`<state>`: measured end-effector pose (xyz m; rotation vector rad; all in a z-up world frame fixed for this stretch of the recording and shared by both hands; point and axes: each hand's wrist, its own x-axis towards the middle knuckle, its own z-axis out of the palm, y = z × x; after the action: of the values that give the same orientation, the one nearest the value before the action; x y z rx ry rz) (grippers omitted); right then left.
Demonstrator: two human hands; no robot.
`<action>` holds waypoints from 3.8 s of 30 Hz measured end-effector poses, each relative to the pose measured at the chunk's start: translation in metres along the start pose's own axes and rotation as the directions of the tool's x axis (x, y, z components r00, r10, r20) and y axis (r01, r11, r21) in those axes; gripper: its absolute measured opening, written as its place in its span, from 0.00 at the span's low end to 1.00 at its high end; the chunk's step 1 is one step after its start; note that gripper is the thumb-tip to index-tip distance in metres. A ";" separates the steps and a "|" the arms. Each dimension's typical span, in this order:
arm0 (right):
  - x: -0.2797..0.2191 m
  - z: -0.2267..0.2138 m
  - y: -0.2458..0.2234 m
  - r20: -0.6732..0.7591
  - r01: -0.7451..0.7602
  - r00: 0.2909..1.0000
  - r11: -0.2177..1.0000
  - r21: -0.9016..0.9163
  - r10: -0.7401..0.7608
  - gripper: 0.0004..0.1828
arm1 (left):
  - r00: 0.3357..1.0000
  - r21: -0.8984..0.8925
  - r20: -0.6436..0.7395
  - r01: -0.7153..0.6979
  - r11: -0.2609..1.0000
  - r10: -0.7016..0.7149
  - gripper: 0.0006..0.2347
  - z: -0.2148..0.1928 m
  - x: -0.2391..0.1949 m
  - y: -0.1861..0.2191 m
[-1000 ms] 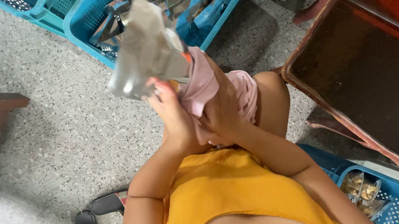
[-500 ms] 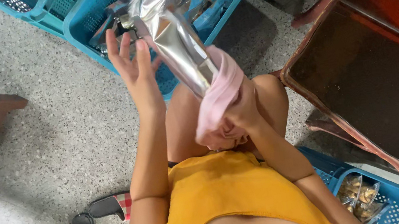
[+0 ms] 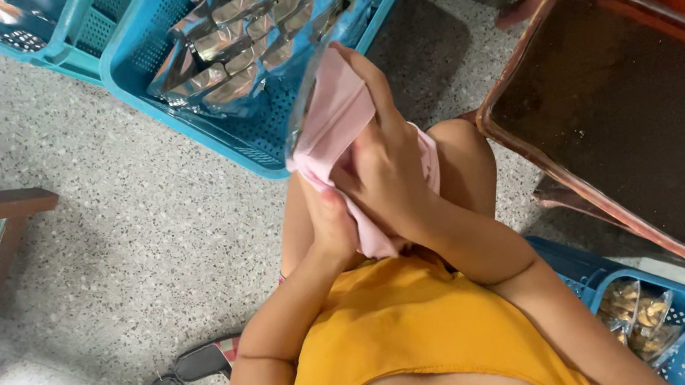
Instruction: The person sits on the floor and wipes a sealed snack packet with a pink cloth. They then open a white plastic bag and place multiple sealed snack packets from a blue basket into the bag.
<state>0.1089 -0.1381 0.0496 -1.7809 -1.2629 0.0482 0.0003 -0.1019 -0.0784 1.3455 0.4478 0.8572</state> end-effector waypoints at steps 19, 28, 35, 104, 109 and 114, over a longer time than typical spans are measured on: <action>-0.080 0.045 0.021 0.530 0.339 0.843 0.857 -0.387 -0.094 0.17 | 0.734 -0.427 0.371 0.678 0.598 -0.568 0.38 -0.102 0.293 -0.136; -0.102 0.049 0.022 0.529 -0.136 0.847 0.939 0.315 -0.055 0.10 | 0.906 0.540 -0.177 0.417 0.731 -0.385 0.31 -0.105 0.341 -0.252; -0.095 0.068 0.026 0.324 0.031 0.946 0.999 -0.031 -0.020 0.16 | 0.977 0.966 -0.070 0.117 0.232 -0.201 0.37 -0.078 0.330 -0.231; -0.215 -0.205 0.207 -0.405 -0.261 0.589 0.639 0.724 0.699 0.44 | 0.569 0.060 0.820 0.031 0.998 -0.067 0.06 0.313 0.067 -0.026; -0.216 -0.206 0.217 -0.359 -0.281 0.554 0.575 0.768 0.751 0.41 | 0.569 -0.031 0.822 0.059 0.998 -0.008 0.05 0.308 0.074 -0.012; -0.215 -0.214 0.217 -0.270 -0.231 0.612 0.495 0.838 0.744 0.39 | 0.566 -0.107 0.817 -0.036 0.994 0.108 0.04 0.302 0.088 0.006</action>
<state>0.2721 -0.4505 -0.0715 -1.1903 -0.0798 0.2769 0.2729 -0.2342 0.0054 1.5332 -0.3939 0.2113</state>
